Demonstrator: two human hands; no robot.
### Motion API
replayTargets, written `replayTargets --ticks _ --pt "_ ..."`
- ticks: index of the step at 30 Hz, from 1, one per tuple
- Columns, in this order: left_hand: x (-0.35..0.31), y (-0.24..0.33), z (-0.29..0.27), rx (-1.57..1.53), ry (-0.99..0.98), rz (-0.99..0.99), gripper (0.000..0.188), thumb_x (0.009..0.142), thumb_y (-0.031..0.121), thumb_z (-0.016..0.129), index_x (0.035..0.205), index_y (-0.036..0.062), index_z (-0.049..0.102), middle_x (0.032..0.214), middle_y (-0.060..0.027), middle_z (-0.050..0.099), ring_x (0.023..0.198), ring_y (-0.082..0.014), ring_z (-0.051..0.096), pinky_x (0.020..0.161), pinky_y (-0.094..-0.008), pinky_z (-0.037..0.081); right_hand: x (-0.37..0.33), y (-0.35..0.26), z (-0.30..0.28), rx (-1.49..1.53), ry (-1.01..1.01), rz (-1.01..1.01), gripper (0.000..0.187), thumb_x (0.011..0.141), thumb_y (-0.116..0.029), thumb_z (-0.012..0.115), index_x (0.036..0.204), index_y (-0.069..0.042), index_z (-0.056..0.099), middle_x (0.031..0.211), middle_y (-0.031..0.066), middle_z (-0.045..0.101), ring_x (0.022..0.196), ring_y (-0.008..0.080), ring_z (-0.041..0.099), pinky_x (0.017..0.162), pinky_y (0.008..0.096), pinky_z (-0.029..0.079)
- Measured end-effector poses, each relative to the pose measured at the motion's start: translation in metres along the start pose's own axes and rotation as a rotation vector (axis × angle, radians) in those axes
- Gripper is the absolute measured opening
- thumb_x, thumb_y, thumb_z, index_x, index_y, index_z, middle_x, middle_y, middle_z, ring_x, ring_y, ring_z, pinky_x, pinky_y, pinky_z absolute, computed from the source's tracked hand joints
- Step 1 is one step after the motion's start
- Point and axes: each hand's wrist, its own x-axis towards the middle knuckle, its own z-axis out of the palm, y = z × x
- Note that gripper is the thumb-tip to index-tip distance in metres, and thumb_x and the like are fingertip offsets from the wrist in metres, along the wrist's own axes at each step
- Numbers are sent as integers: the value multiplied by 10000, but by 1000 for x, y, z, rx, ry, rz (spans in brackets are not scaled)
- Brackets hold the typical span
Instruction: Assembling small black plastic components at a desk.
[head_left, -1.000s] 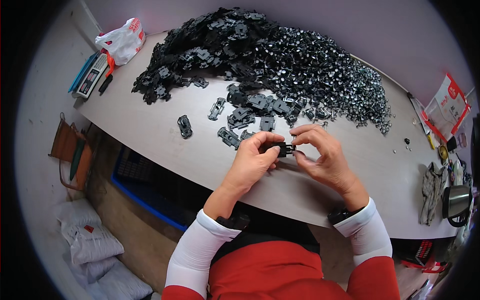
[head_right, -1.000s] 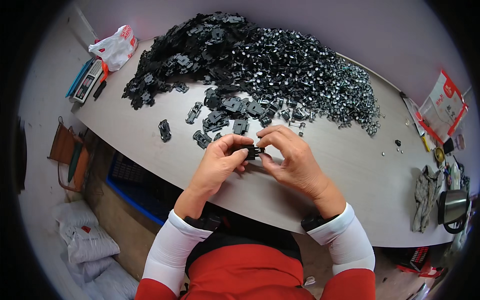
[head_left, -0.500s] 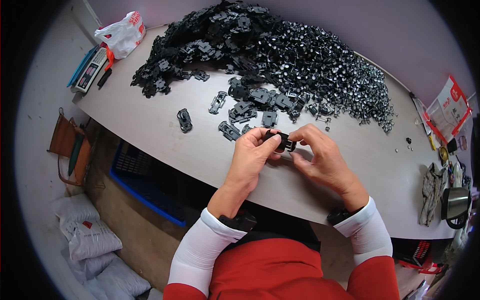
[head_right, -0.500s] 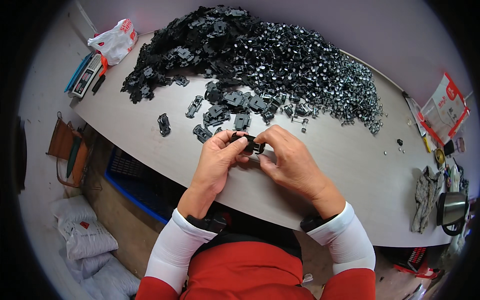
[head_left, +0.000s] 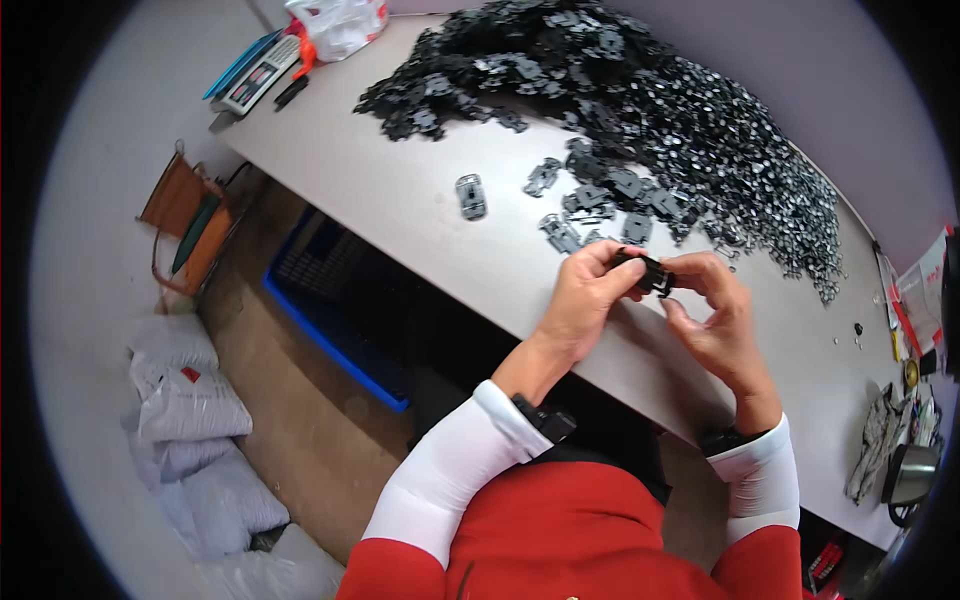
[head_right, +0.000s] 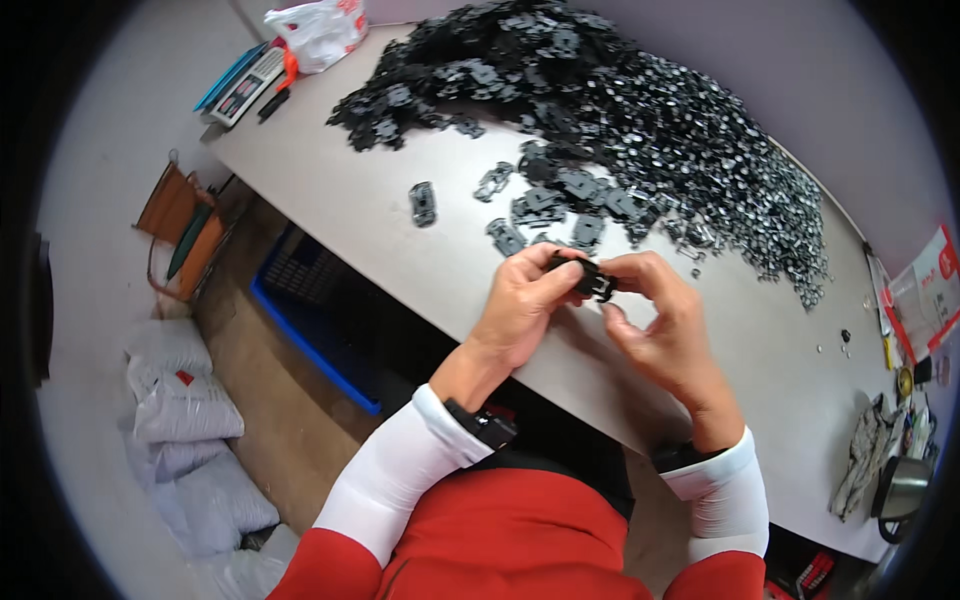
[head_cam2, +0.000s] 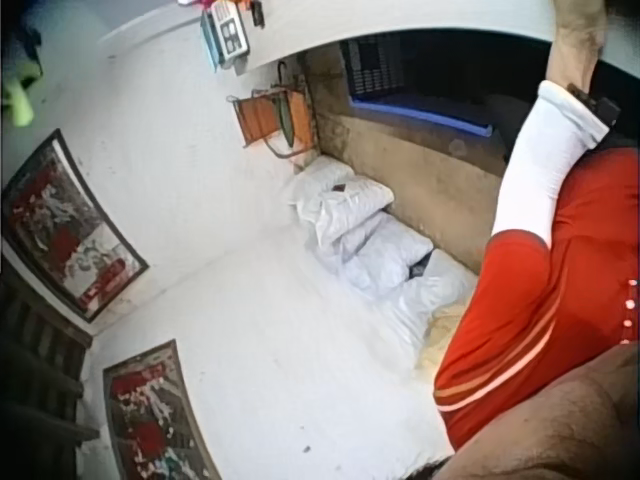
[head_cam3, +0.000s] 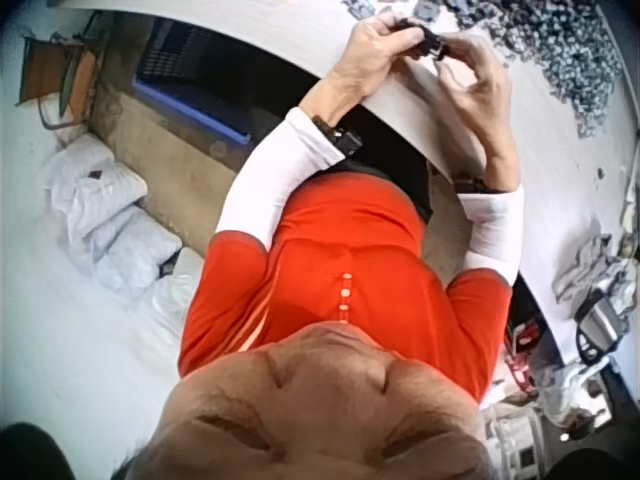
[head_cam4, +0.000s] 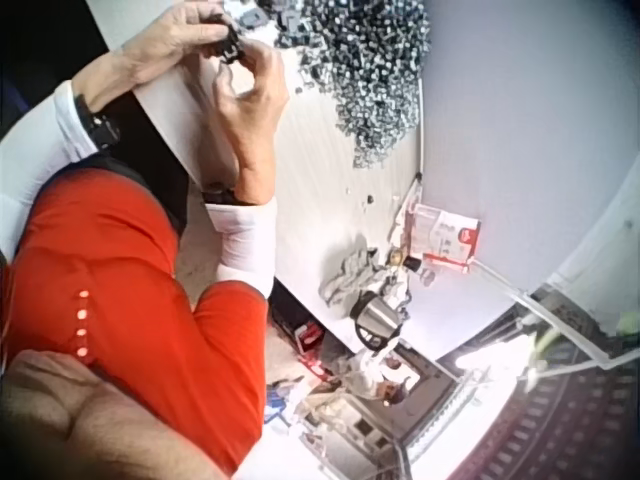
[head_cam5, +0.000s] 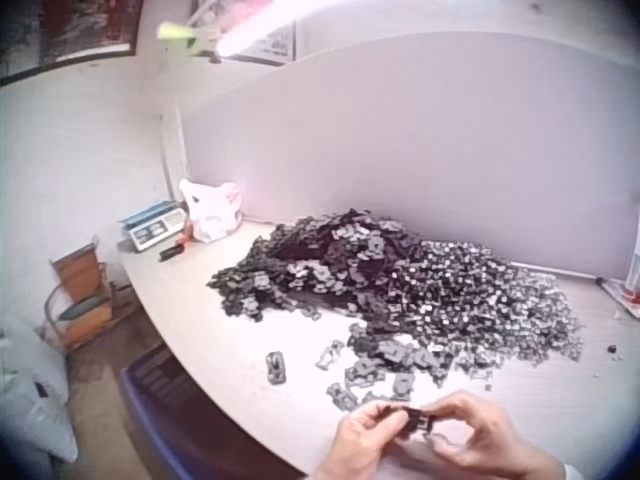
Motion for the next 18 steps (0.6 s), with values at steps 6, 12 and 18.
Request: replayTargets --ticks 6,12,18 --pt "0 -6 13 182 36 36 135 963 67 688 1084 7 689 929 -15 701 771 -59 617 702 -205 510 -6 23 -4 53 14 122 355 806 81 692 1148 10 630 1071 87 700 1010 191 716 948 332 563" --pt "1 -5 15 214 53 62 128 976 80 674 1087 18 687 934 -17 707 769 -56 619 690 -204 516 -6 26 2 49 29 95 301 831 69 665 1123 0 650 1057 70 667 956 154 688 880 292 555" --pt "3 -7 14 174 49 84 145 981 95 670 1098 11 677 954 -27 708 786 -69 638 709 -219 540 -6 24 2 64 28 12 219 840 85 650 1048 17 664 1115 96 647 956 152 675 858 277 557"
